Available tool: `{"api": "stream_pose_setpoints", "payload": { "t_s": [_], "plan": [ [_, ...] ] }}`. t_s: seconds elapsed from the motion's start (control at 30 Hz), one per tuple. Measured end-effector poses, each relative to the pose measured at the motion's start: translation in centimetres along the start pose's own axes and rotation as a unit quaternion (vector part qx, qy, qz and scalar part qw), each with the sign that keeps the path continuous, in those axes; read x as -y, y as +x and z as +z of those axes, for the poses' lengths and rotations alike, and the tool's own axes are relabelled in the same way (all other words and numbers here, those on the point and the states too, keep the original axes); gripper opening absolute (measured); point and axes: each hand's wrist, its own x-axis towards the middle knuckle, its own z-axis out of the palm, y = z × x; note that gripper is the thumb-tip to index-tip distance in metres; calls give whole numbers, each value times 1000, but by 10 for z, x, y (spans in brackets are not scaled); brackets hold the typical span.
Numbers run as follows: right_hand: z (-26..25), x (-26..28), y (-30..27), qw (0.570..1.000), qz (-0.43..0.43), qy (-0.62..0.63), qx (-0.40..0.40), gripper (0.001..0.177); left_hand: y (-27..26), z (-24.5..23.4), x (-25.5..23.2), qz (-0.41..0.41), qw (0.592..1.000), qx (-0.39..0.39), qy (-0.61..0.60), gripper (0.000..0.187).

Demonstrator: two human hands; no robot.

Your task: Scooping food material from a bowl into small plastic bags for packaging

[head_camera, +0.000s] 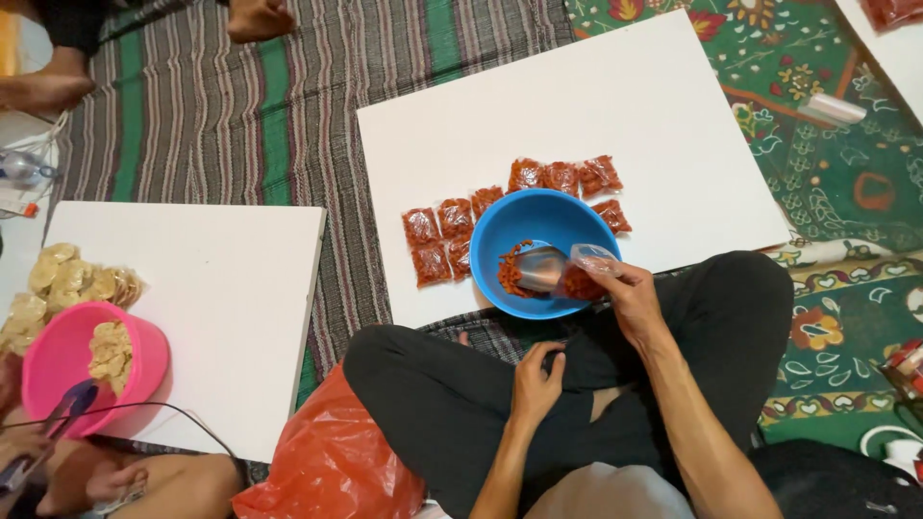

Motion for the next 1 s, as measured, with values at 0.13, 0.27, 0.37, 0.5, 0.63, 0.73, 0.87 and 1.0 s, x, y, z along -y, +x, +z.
{"api": "stream_pose_setpoints", "payload": {
  "t_s": [0.13, 0.27, 0.37, 0.5, 0.63, 0.73, 0.87, 1.0],
  "plan": [
    [-1, -5, 11, 1000, -1, -16, 14, 10, 1, 5, 12, 13, 998, -16, -56, 13],
    [-4, -6, 12, 1000, -1, -25, 18, 11, -1, 10, 31, -64, 985, -30, -156, 14],
    [-5, 8, 1, 998, 1, -57, 20, 14, 2, 9, 30, -74, 978, -49, -189, 13],
    [-14, 8, 2, 995, -10, -93, 33, 13, 22, -17, -19, -12, 993, -69, -97, 13],
    [-13, 11, 6, 974, -93, -152, 141, 12, 54, -39, -47, 71, 991, -97, -65, 62],
    [-4, 14, 10, 931, -180, -212, 237, 14, 80, -50, -57, 101, 990, -47, -85, 92],
    [7, 6, 5, 882, -255, -276, 285, 20, 96, -44, -53, 13, 987, 78, -143, 59],
    [3, -4, 12, 869, -261, -309, 286, 32, 93, -38, -4, -38, 980, 66, -183, 28]
  ]
}}
